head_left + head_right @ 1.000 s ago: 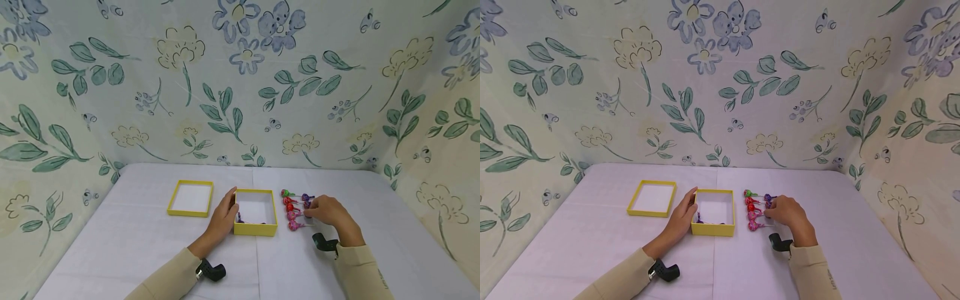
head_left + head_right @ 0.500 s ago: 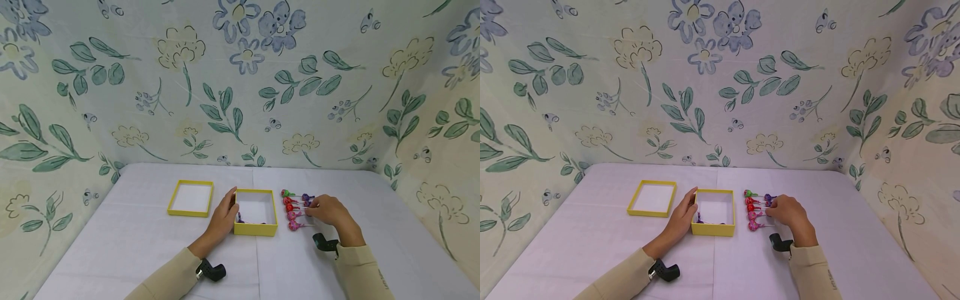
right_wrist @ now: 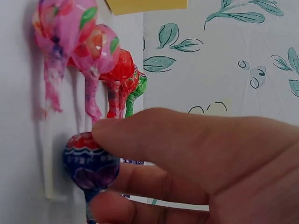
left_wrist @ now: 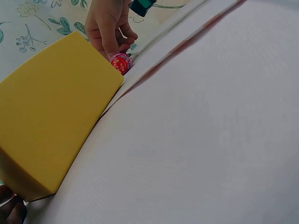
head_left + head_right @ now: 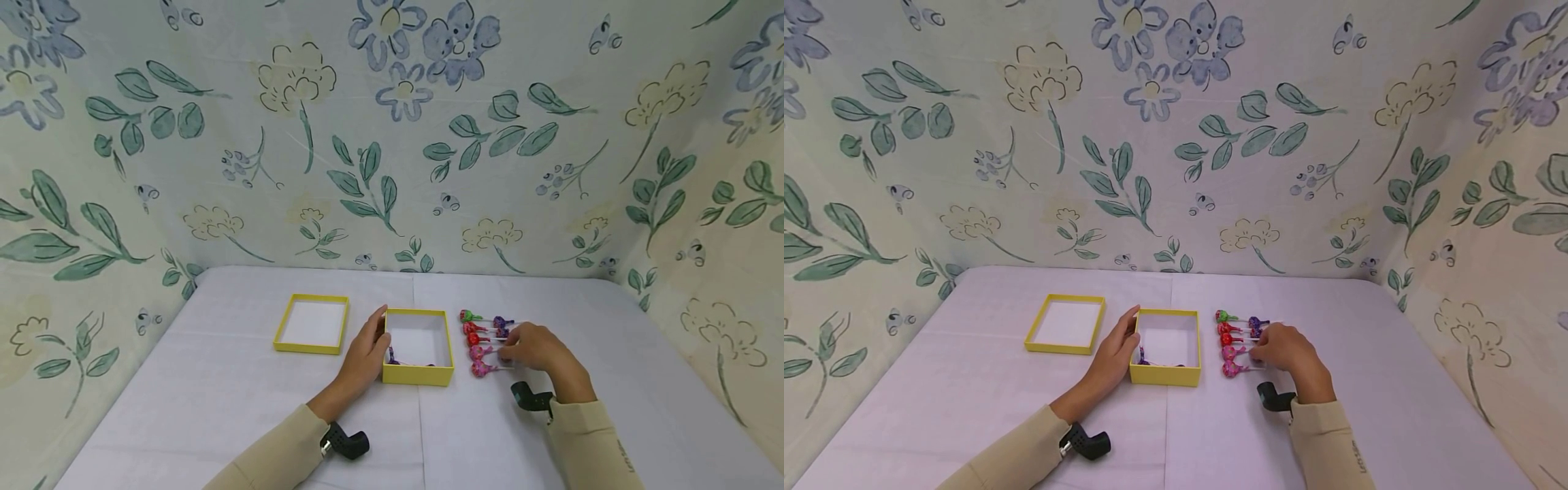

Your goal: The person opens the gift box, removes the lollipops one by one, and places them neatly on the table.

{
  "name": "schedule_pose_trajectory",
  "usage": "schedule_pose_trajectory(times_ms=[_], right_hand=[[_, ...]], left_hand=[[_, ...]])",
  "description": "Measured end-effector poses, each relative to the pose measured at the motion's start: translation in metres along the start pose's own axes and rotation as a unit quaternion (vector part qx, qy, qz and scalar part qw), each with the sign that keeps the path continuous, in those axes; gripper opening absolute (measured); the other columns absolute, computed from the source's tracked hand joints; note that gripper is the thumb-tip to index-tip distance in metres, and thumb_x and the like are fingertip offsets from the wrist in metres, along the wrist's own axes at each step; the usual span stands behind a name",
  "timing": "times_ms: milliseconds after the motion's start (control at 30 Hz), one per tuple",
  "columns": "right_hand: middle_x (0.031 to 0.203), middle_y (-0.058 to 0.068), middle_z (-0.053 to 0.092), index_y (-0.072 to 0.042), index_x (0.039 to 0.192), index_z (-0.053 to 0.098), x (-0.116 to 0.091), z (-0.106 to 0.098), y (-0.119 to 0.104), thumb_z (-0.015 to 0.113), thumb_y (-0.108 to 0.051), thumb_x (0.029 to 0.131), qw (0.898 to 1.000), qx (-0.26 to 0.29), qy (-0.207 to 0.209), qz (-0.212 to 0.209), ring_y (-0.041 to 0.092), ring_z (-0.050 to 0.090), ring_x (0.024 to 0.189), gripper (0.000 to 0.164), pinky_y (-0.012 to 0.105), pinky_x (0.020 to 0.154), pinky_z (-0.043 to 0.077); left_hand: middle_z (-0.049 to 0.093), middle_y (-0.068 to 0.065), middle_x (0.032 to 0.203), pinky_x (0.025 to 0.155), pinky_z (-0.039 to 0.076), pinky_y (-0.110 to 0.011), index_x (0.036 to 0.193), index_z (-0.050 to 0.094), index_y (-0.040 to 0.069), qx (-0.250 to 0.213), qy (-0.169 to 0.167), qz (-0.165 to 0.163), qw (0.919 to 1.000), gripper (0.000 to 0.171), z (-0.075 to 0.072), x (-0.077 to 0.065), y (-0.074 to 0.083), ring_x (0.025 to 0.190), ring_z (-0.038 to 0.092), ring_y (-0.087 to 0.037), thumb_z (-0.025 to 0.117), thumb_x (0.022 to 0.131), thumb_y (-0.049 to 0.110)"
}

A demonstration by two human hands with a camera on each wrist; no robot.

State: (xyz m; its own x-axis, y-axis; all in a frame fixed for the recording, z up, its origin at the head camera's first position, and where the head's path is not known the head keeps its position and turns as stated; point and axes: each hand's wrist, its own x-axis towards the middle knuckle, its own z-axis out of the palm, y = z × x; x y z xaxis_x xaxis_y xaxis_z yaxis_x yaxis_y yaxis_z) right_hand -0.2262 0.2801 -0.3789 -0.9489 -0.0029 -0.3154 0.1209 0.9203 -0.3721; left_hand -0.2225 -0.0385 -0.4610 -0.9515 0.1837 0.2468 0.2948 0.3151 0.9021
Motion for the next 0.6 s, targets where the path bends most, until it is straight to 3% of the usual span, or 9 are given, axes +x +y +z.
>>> schedule_pose_trajectory(times_ms=[333,600], right_hand=[[0.089,0.009,0.062,-0.001,0.098,0.07,-0.0013,-0.0014,-0.0018,0.07,-0.024,0.085,0.999,-0.022,0.039,-0.013,0.025,0.052,0.08,0.026,0.034,0.061,0.048],[0.095,0.013,0.063,-0.002,0.097,0.069,-0.0009,0.0,-0.0027,0.072,-0.021,0.084,0.999,-0.013,0.034,-0.002,0.027,0.052,0.083,0.023,0.036,0.063,0.049]], left_hand=[[0.038,-0.006,0.15,0.111,0.035,-0.04,0.152,0.027,0.028,-0.003,-0.002,-0.002,1.0,0.053,-0.0005,-0.0001,0.0005,0.135,0.04,-0.021,0.041,0.102,0.016],[0.038,-0.006,0.15,0.111,0.034,-0.04,0.152,0.027,0.027,-0.002,-0.003,-0.004,1.0,0.053,-0.0007,-0.0003,0.0017,0.135,0.04,-0.02,0.041,0.102,0.016]])
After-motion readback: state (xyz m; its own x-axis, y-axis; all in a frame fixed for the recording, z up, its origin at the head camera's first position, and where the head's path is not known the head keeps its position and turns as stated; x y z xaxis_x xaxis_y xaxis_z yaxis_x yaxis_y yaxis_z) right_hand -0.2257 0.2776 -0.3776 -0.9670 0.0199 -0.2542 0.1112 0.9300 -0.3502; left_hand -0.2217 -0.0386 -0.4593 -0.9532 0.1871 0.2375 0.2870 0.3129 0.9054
